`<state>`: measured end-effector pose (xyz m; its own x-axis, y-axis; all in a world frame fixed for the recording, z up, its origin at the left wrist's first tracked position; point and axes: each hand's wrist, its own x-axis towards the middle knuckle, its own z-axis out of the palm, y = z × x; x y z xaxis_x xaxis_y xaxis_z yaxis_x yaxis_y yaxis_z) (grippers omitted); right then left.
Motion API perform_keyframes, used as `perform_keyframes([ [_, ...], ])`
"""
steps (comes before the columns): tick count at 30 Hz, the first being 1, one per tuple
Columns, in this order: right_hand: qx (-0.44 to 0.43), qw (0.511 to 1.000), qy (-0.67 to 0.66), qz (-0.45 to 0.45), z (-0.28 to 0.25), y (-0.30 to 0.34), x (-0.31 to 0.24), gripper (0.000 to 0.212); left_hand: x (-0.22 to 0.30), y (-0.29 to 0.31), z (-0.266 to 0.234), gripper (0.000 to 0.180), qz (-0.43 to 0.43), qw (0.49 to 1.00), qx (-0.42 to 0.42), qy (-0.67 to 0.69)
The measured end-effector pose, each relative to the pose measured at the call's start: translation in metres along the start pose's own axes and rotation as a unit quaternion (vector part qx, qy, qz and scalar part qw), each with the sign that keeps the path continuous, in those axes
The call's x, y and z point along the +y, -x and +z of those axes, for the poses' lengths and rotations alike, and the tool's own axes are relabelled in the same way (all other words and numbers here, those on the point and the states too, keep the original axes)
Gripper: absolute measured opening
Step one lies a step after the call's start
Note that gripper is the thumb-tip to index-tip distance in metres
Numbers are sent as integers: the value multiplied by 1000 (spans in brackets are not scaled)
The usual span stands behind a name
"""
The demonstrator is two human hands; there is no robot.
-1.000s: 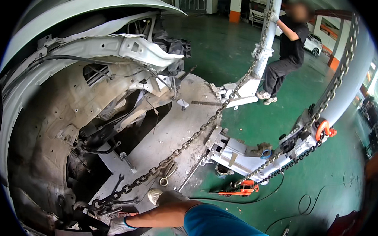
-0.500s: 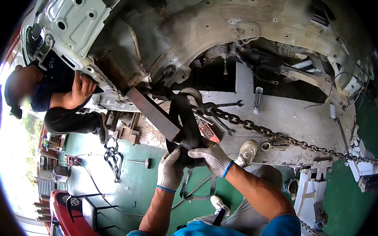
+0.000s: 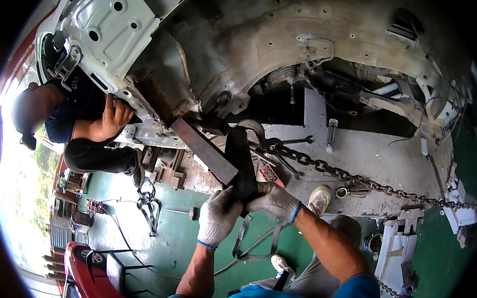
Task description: The person operates a chain puller to straighten a damaged white car frame while a coworker holds the metal. The person adjusts the chain tension and uses a remote control to operate the pulling equipment.
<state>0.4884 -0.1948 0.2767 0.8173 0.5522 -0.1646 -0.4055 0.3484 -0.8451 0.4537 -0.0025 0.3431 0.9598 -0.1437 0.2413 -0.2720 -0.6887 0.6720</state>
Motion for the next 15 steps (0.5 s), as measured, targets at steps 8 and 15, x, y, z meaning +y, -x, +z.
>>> perform_keyframes([
  [8, -23, 995, 93, -1, 5, 10, -15, 50, -18, 24, 23, 23, -167, 896, 42, 409],
  [15, -23, 891, 429, -145, 2, 8, -5, 62, -22, -2, -12, 27, -197, 899, -156, 359],
])
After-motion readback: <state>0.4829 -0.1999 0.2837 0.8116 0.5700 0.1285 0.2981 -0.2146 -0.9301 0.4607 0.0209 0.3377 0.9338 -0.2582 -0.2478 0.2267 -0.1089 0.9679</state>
